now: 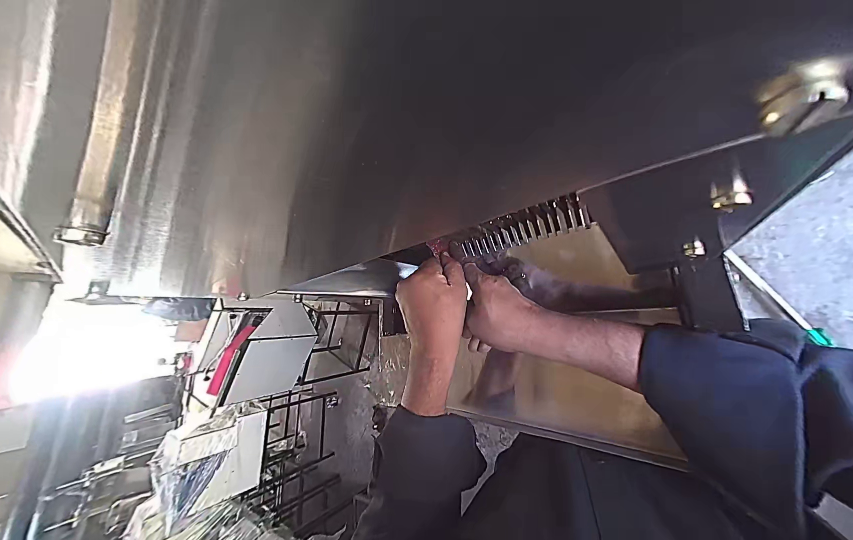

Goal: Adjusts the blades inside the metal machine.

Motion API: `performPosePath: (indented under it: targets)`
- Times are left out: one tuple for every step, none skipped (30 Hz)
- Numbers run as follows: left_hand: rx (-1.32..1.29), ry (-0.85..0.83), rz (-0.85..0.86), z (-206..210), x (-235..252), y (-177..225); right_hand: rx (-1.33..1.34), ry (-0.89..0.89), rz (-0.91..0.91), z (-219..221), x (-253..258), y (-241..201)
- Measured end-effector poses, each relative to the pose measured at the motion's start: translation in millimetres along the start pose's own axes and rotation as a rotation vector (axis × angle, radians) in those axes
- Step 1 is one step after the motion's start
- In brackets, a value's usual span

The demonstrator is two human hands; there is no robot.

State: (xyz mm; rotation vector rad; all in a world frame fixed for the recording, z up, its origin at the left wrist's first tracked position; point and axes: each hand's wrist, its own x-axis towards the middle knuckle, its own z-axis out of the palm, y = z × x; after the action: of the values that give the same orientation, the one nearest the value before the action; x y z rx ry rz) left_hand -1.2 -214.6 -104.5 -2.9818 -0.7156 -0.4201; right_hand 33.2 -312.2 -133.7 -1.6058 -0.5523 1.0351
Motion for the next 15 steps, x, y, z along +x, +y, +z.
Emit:
performPosePath:
  targets:
    - [-0.001, 0.038, 0.021, -3, -1, 0, 0.009, 0.000, -0.016, 1, -2, -2]
    - [-0.002, 0.068, 0.038, -5, 0, 0, 0.005, -0.001, -0.022, 0, -3, -4]
    - [-0.005, 0.070, 0.046, -7, 1, 1, 0.004, -0.007, -0.009, 0, -3, -5]
    - [-0.004, 0.020, 0.037, -8, 1, 2, 0.015, -0.010, 0.020, 1, -3, -4]
    - [-0.004, -0.072, 0.006, -9, 4, 4, 0.022, -0.017, 0.055, 2, -1, -3]
    - [-0.002, -0.160, -0.019, -9, 8, 6, 0.018, -0.020, 0.080, 3, 0, -1]
    - [0.003, -0.188, -0.023, -8, 10, 6, 0.004, -0.021, 0.088, 3, 1, 0]
    - [0.003, -0.191, -0.019, -8, 13, 7, -0.009, -0.011, 0.077, 1, 2, 0]
    - [-0.007, -0.170, -0.020, -10, 12, 5, -0.028, 0.000, 0.047, 1, 1, -2]
    - [-0.016, -0.122, -0.021, -13, 10, 1, -0.057, 0.006, 0.014, 2, -1, -5]
    - [-0.025, -0.066, -0.016, -17, 10, -2, -0.090, 0.014, -0.025, 2, -3, -11]
    - [-0.028, -0.028, -0.005, -19, 11, -4, -0.123, 0.019, -0.045, 1, -5, -14]
    - [-0.023, -0.042, -0.003, -21, 11, -4, -0.142, 0.014, -0.031, 1, -6, -15]
    - [-0.008, -0.099, -0.002, -22, 13, -2, -0.140, 0.011, 0.000, 1, -5, -14]
    - [0.008, -0.172, -0.002, -20, 16, 3, -0.117, 0.019, 0.029, 0, -2, -9]
